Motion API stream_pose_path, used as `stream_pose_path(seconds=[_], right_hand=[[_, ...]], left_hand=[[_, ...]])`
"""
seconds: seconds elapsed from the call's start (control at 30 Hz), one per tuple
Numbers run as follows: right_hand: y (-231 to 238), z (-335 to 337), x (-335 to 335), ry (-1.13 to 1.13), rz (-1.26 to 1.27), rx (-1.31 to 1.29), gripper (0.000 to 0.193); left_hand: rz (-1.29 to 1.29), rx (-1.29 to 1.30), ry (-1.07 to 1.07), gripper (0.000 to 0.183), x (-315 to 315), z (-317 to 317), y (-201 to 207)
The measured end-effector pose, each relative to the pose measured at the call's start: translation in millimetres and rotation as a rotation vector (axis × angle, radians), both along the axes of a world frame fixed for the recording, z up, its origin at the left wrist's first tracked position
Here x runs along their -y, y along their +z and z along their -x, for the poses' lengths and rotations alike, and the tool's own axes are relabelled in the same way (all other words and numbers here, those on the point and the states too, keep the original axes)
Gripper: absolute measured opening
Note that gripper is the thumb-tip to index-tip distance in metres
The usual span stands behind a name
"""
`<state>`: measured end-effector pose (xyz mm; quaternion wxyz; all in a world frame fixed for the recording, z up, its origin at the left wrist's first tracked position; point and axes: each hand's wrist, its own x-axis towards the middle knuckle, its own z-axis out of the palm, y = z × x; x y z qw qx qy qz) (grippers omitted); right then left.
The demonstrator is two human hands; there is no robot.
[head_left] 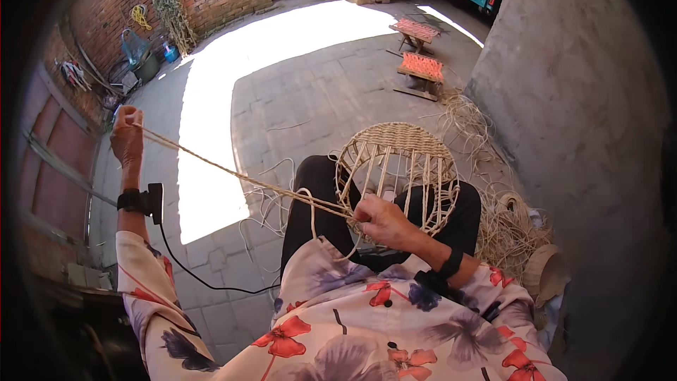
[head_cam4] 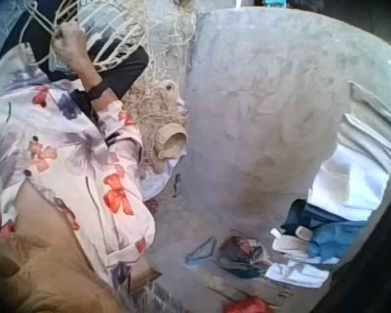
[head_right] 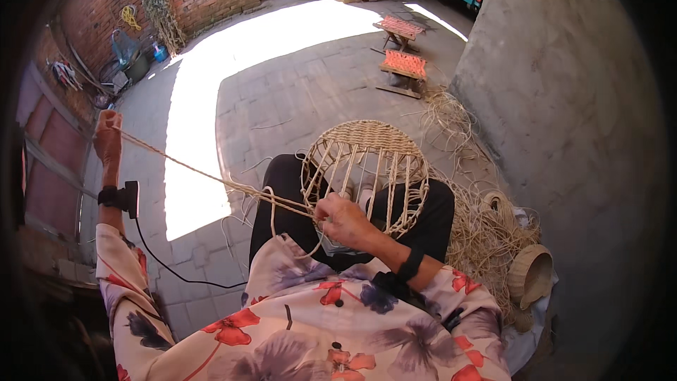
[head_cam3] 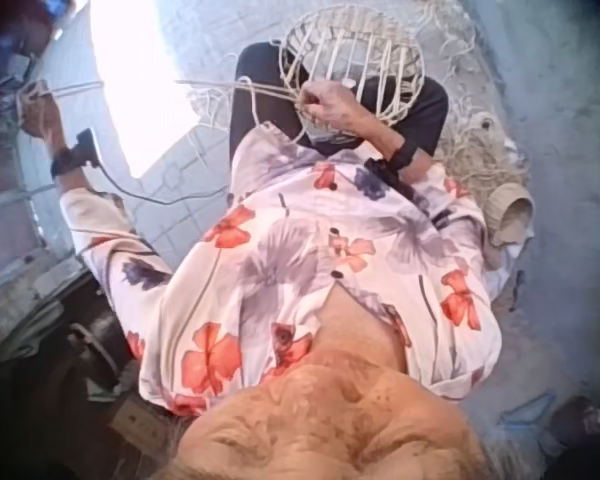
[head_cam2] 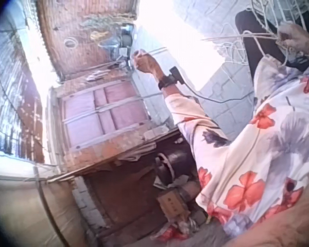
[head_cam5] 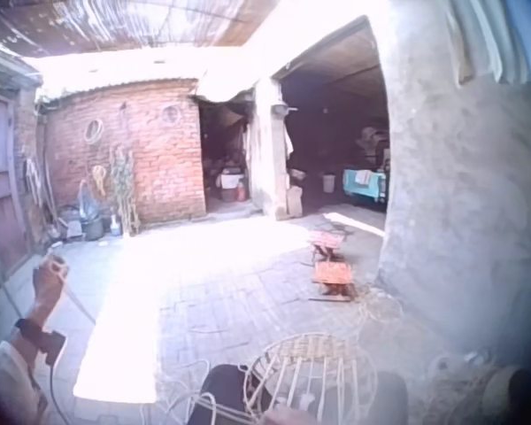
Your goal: The person is weaving a wicker basket or similar object using strips of bamboo or rattan.
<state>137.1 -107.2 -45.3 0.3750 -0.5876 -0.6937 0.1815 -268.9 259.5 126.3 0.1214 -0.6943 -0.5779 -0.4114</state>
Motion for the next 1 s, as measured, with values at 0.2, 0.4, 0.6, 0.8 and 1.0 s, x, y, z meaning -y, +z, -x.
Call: stream_pose_path(seconds=[0.2,0.4,0.6,0.8,1.0], right_hand=[[2,-1,0,0.01,0.122,-0.065,0.007],[12,2,5,0.026,0.147,-0.068,0.01],[4,0,4,0.03,0.143,-0.031,0.014],[13,5,0,0.052,0.038,0.067,0.011],[23,-11,-10,-0.01,0.256,-0.188,0.017]], left_hand=[[0.785,-0.624,0.119,0.06,30,48,-44],[0.711,-0.17,-1.028,0.027,177,-167,-88],[0.706,-0.588,-1.336,0.016,236,-241,-126],[0.589,-0.368,-1.264,0.013,213,-210,-122],[0.165,-0.049,-0.273,0.016,72,-49,-87]])
